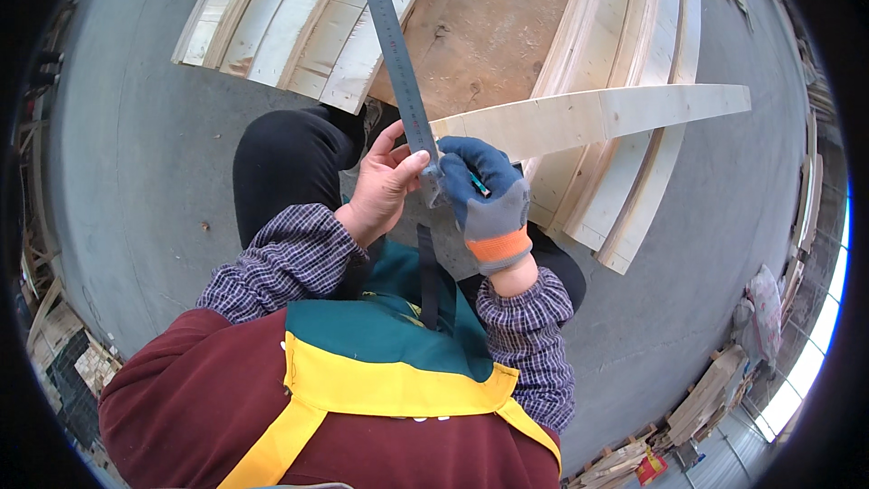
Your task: The person sits on the floor and uses a try square and pencil to mark lines on several wooden planks. They pick up each plank, align the square, draw a line, and place the plank back down, repeating this process for multiple pieces.
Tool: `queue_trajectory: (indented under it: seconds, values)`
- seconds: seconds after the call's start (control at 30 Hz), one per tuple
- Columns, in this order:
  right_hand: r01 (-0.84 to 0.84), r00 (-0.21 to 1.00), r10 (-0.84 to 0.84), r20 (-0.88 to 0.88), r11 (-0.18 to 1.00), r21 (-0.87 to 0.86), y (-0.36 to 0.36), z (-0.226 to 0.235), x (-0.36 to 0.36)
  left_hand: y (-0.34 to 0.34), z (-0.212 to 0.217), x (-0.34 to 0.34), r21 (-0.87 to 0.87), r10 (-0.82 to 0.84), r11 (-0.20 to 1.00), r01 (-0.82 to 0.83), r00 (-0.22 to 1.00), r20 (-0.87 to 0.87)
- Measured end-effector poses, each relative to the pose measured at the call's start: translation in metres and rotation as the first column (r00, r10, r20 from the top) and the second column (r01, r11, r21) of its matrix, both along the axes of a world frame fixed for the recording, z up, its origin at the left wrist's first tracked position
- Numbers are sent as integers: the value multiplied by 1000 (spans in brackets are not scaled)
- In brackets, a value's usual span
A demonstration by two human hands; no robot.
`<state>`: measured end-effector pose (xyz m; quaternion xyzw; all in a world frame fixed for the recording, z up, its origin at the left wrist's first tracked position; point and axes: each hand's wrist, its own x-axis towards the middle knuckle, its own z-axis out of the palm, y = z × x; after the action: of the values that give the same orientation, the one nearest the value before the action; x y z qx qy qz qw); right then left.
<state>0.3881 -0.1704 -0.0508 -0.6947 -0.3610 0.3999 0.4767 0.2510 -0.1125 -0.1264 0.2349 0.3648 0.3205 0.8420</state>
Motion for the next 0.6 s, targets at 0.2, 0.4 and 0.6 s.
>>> queue_trajectory:
  seconds: [0.2, 0.4, 0.6]
  values:
    - [-32, 999, 31, -8, 992, -125, -17, 15, 2, 2, 2, 0, -9, -18, 1000, 18, 999, -32]
    - [-45, 998, 40, -43, 992, -119, -25, 21, 0, 0, 5, 2, -14, 18, 1000, -17, 1000, 10]
    - [-61, 998, 59, -17, 986, -155, -26, 28, -2, 0, 4, 2, -27, 31, 999, -30, 999, 11]
